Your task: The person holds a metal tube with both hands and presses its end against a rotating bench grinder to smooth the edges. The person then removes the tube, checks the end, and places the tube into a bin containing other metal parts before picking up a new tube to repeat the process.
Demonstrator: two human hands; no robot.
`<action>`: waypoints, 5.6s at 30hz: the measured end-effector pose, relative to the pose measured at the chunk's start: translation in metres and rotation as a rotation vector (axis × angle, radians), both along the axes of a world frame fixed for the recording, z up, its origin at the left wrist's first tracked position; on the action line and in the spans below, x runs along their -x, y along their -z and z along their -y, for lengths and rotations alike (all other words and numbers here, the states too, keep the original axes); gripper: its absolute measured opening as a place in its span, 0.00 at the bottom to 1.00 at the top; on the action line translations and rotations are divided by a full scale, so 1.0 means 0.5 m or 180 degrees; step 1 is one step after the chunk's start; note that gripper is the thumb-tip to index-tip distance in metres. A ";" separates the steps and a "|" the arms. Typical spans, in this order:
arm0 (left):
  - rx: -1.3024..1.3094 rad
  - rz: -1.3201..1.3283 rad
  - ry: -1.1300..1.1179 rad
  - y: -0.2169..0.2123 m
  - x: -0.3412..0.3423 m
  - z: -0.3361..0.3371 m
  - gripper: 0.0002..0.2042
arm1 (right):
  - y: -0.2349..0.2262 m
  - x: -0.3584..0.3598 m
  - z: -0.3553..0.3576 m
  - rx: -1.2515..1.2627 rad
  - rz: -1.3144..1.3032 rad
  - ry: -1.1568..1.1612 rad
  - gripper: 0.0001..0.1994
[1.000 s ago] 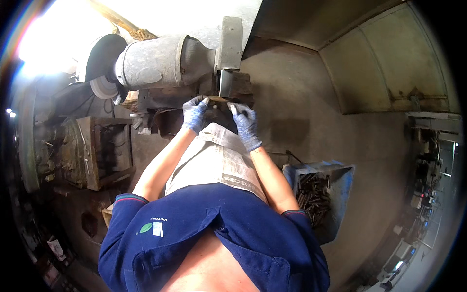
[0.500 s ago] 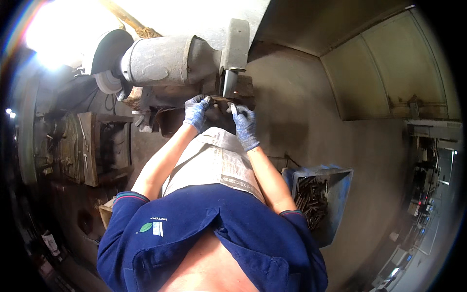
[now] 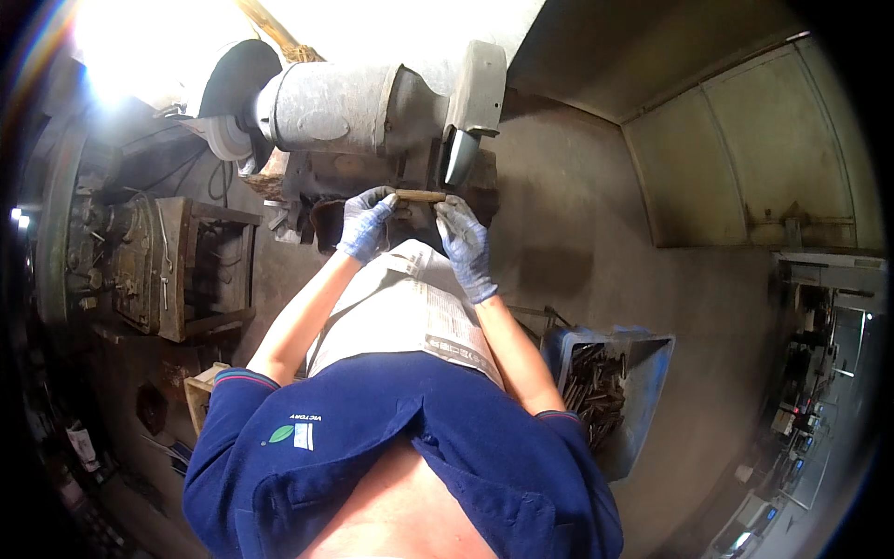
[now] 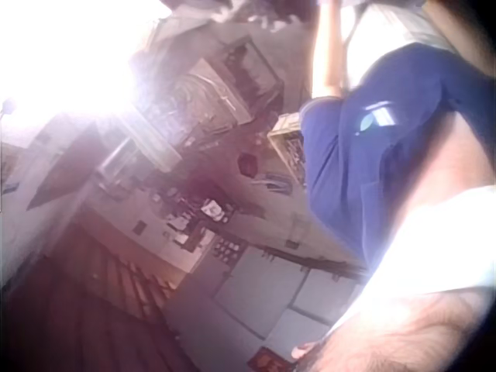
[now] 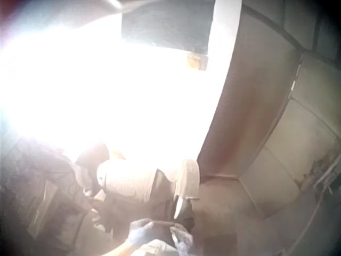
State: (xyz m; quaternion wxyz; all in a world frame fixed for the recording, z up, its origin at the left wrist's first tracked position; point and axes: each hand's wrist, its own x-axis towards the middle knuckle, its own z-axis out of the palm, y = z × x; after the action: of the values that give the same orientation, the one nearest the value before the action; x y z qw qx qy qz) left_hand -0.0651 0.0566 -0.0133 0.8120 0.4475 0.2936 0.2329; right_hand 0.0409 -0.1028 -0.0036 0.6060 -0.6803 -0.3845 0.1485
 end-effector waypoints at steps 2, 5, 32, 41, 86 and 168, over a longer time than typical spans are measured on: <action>-0.0168 0.0083 0.0179 -0.030 0.027 0.009 0.06 | -0.057 0.038 0.020 -0.0190 -0.0139 0.0015 0.13; 0.0041 0.0424 0.0381 -0.099 0.051 0.022 0.06 | -0.113 0.043 0.046 -0.0076 0.1105 0.0017 0.18; -0.0665 0.0234 0.0566 -0.132 0.013 0.036 0.07 | -0.136 0.041 0.073 -0.0116 0.0931 0.0377 0.15; -0.0301 -0.0094 0.0571 -0.071 -0.054 0.033 0.06 | -0.069 -0.014 0.068 0.0106 0.1139 0.0586 0.14; -0.0397 -0.0655 -0.0102 -0.031 -0.086 -0.002 0.05 | 0.050 -0.041 -0.029 -0.0221 -0.1003 0.0630 0.08; -0.0630 -0.1206 -0.3125 -0.094 0.857 0.100 0.10 | 0.026 0.129 0.308 0.0896 -0.0238 -0.0237 0.10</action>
State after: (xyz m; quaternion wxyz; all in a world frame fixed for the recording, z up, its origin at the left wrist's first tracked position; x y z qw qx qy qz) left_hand -0.4938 0.0066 0.0337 0.4943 0.3662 0.5864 0.5270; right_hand -0.0234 -0.2569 -0.0164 0.5126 -0.7379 -0.3620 0.2486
